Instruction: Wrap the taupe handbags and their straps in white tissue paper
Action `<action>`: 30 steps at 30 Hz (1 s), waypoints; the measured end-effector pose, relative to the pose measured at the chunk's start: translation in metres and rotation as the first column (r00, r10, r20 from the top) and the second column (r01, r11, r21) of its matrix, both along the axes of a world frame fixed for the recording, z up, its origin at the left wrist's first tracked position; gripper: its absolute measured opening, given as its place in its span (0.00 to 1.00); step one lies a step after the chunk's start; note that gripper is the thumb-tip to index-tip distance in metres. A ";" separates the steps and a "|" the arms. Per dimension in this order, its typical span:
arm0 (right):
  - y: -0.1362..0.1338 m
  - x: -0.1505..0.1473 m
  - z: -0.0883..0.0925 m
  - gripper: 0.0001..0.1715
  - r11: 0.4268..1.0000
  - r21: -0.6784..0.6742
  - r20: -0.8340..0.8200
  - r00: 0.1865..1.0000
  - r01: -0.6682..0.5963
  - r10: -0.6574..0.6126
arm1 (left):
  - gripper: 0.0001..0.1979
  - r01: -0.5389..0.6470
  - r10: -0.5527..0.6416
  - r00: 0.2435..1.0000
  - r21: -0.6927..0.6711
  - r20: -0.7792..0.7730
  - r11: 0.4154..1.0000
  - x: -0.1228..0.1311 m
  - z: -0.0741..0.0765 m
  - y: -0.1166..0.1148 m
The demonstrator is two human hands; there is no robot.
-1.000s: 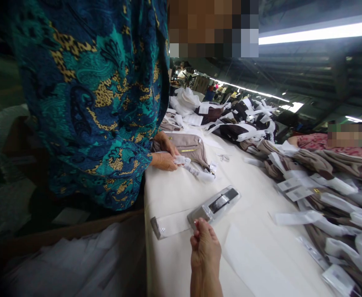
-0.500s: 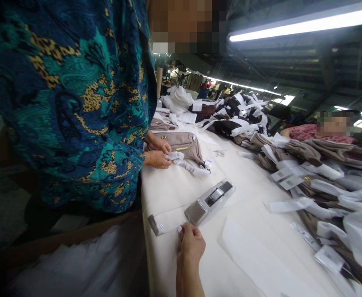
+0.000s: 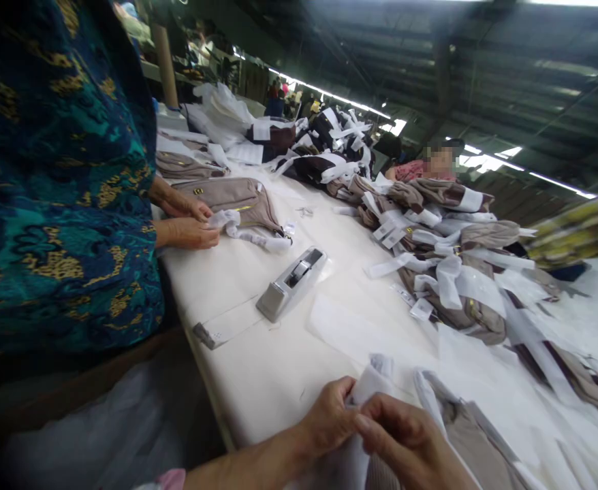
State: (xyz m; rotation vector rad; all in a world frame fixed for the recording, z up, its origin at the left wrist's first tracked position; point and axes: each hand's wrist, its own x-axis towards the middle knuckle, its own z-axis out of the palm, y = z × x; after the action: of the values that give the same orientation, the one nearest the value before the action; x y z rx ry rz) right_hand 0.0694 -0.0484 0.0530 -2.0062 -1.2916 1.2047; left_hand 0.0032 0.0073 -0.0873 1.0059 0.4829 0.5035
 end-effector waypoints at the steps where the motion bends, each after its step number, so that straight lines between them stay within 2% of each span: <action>1: -0.006 0.016 0.001 0.20 0.998 -0.055 0.058 0.997 -0.042 0.045 | 0.15 -0.020 0.020 1.000 0.031 0.002 0.999 0.000 -0.002 0.001; 3: -0.012 0.037 -0.002 0.21 0.989 -0.119 0.137 0.985 -0.090 0.106 | 0.14 -0.057 0.056 0.998 0.103 0.016 0.993 0.000 -0.005 0.003; 6: -0.009 0.045 -0.011 0.21 0.987 -0.114 0.194 0.972 -0.110 0.131 | 0.16 -0.072 0.066 0.997 0.151 0.040 0.986 0.000 -0.006 0.002; 13: -0.003 0.050 -0.031 0.20 0.995 -0.059 0.207 0.974 -0.078 0.089 | 0.19 -0.074 0.076 0.997 0.178 -0.004 0.981 0.002 0.000 0.001; 18: -0.005 0.059 -0.047 0.20 0.999 -0.039 0.245 0.969 -0.021 0.030 | 0.16 -0.088 0.095 0.995 0.225 -0.021 0.970 0.001 0.003 0.000; 25: -0.002 0.058 -0.051 0.22 0.996 -0.073 0.465 0.885 0.044 -0.005 | 0.13 -0.094 0.131 0.988 0.344 -0.084 0.934 0.007 -0.002 -0.004; 30: 0.000 0.057 -0.049 0.21 0.993 -0.088 0.529 0.849 0.082 -0.023 | 0.11 -0.083 0.133 0.987 0.436 -0.085 0.896 0.000 0.004 -0.002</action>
State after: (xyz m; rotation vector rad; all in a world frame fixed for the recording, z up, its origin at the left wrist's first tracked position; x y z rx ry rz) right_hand 0.1267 -0.0485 0.0037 -2.5506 -1.4203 0.7229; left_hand 0.0028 0.0054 -0.0828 1.4467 0.5429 0.6750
